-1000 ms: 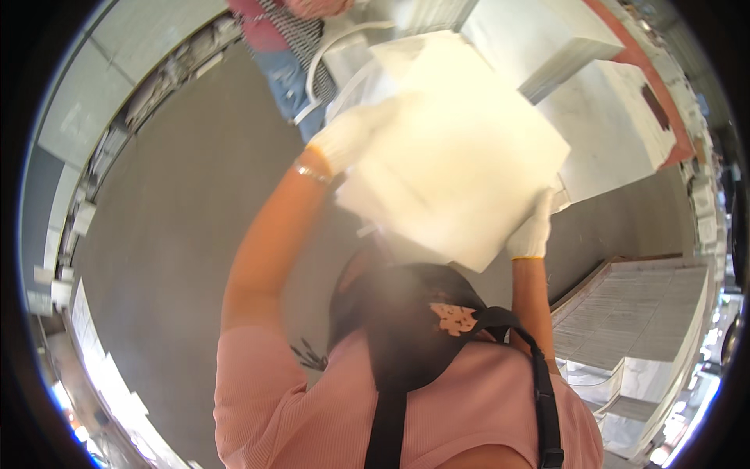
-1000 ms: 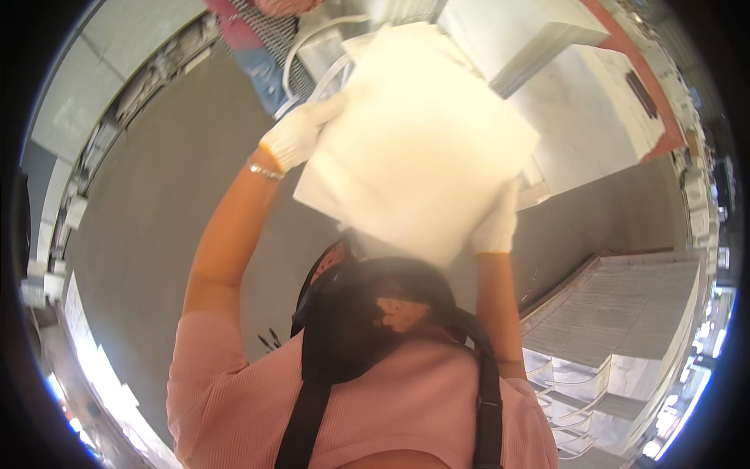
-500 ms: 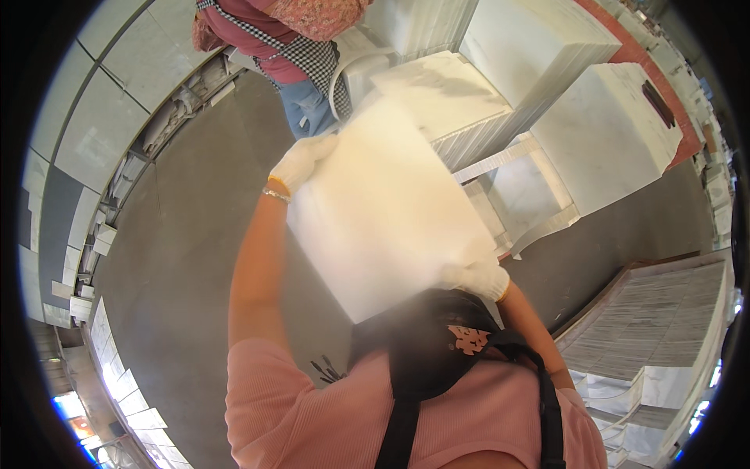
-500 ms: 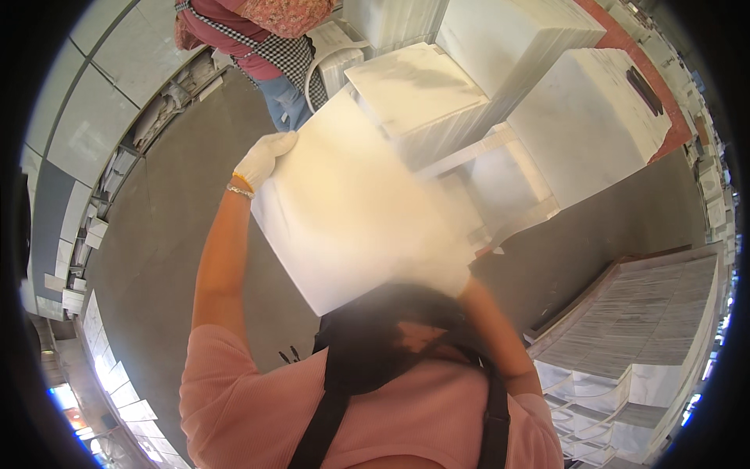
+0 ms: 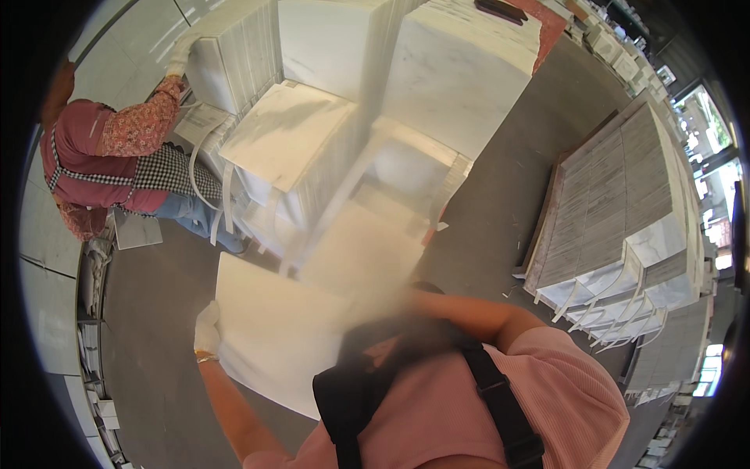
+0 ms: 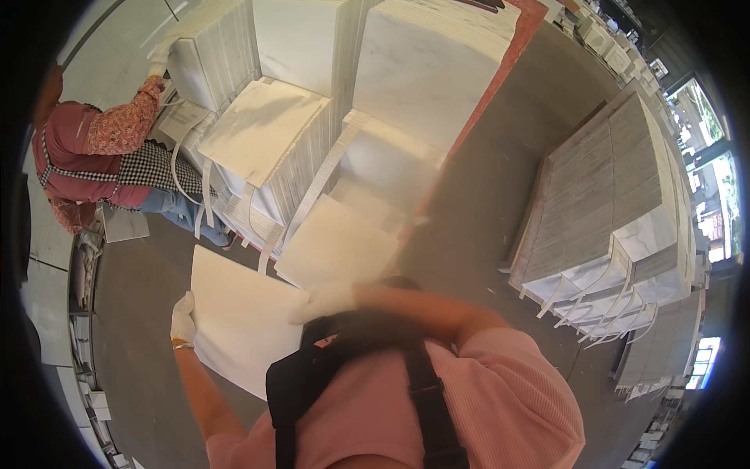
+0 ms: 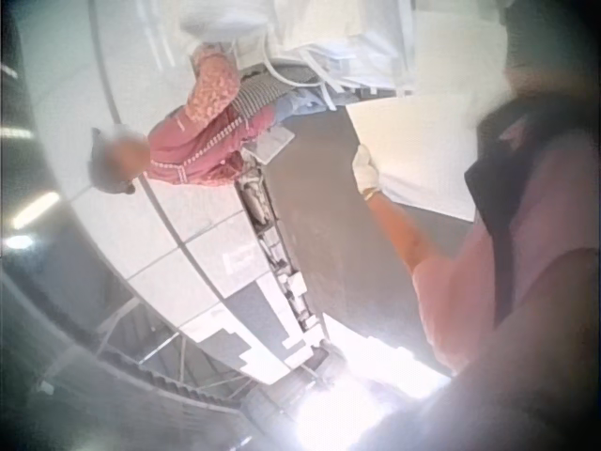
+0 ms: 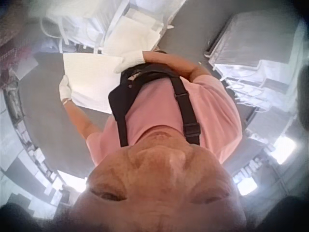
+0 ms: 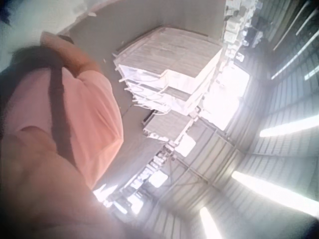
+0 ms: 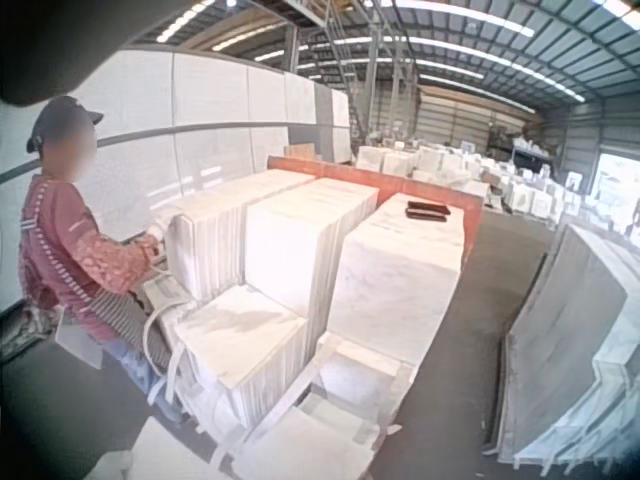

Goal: The person repeatedly picks up white rectangular tiles from a stack and places them onto a growing floor layout. They handle the tiles one at a time, aligning each piece with adjacent tiles already laid out on the floor.

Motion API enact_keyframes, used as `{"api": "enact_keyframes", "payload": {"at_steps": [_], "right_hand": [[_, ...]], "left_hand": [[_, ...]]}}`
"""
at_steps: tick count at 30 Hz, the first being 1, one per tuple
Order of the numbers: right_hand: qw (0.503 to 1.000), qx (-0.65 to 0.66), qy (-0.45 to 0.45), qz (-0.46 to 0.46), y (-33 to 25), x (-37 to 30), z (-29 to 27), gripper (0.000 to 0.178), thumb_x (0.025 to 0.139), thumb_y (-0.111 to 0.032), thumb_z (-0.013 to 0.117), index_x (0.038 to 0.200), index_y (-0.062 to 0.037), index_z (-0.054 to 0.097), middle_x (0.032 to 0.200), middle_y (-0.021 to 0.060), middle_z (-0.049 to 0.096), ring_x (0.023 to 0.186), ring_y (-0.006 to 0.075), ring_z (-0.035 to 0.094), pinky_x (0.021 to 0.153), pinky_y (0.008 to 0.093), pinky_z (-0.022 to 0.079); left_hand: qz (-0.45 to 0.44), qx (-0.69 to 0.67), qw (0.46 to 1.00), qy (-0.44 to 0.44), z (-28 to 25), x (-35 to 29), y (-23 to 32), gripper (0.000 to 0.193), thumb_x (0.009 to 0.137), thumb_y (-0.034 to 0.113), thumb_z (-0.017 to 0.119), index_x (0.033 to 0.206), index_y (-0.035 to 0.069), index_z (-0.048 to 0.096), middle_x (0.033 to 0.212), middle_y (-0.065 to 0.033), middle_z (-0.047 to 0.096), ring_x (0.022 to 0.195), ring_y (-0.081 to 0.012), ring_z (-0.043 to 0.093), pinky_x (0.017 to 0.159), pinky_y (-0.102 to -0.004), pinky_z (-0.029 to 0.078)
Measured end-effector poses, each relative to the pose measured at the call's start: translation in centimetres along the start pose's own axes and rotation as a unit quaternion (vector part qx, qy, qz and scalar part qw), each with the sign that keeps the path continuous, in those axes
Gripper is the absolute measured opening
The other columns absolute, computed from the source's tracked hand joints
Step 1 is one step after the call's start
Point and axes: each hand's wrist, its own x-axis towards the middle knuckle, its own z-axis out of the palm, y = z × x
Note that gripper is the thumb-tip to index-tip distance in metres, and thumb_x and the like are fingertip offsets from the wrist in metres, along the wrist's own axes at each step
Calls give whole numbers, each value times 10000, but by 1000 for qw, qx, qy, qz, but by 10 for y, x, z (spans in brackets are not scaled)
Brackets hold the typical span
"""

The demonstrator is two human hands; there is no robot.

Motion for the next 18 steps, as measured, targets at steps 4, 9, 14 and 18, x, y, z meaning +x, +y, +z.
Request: {"api": "enact_keyframes", "payload": {"at_steps": [4,9,14,18], "right_hand": [[979,-13,-186,85,-8,1,-6,588,891,-554,695,1083,-1,747,992,165,730,971,277,676,883,383,516],[932,-296,13,-208,6,-12,-54,460,990,-398,560,1320,-82,621,1356,133,600,1298,297,540,1093,417,425],[855,-216,470,23,-23,-96,-194,433,954,-349,648,1332,-137,660,1282,108,690,1083,260,673,929,368,549],[535,-516,668,-5,-80,-164,-320,407,916,-337,705,1246,-99,688,1291,98,676,1185,293,630,974,390,510]], "left_hand": [[-31,20,999,8,-15,-5,-15,476,1030,358,593,1221,-71,669,1214,-73,682,1098,-167,614,1001,-324,459],[-41,79,995,50,1,-16,-46,571,1028,442,595,1272,-71,650,1253,-82,676,1137,-176,607,1025,-325,452],[-42,167,976,136,7,-33,-36,603,1036,471,563,1262,-82,645,1214,-92,687,1099,-177,607,984,-330,470],[-46,227,954,190,14,-51,-26,607,1038,482,549,1243,-80,652,1160,-109,704,1032,-181,607,945,-334,480]]}}
